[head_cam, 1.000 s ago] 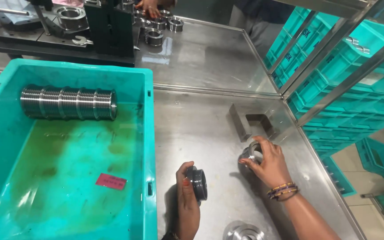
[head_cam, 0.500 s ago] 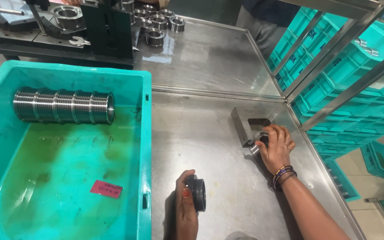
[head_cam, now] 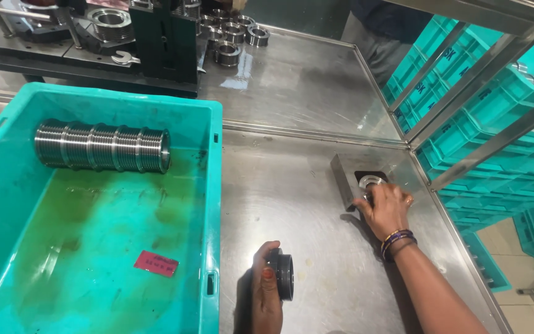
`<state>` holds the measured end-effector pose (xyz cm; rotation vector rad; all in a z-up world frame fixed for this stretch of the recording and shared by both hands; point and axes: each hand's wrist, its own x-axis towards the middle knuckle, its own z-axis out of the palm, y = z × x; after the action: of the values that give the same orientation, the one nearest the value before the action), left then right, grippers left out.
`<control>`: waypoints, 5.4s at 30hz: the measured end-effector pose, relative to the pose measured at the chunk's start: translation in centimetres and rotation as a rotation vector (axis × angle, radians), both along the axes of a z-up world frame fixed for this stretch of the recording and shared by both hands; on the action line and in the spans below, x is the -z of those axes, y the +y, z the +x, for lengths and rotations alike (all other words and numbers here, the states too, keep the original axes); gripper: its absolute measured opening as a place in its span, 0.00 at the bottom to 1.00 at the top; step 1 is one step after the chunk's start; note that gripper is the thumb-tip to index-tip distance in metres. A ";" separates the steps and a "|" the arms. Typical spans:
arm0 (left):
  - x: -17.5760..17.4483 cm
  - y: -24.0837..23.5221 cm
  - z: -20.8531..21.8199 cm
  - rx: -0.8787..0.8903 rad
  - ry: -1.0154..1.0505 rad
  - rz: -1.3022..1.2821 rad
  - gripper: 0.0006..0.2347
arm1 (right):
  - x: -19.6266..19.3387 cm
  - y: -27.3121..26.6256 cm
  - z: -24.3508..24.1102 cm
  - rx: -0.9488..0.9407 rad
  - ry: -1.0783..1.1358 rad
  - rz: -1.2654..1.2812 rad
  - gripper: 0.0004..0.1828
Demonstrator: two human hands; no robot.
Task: Assemble metal rings and grooved cylinders by hand.
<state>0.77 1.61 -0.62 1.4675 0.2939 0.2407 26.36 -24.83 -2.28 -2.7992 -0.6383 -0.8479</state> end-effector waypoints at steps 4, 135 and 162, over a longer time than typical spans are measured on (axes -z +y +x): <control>0.4 -0.2 0.1 -0.004 -0.012 -0.011 0.39 | -1.9 0.3 -3.0 0.080 0.144 -0.176 0.30; -1.1 -2.0 -2.5 -0.156 -0.589 0.341 0.37 | -8.8 14.4 -23.6 -0.425 0.985 1.226 0.37; -1.5 0.1 -1.3 0.000 -0.023 -0.062 0.27 | -2.6 -0.9 -6.6 -0.001 0.258 0.033 0.50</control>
<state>-0.52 1.75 0.84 1.4031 0.2811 0.2463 19.77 -25.71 0.36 -2.8109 -0.5770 -0.4794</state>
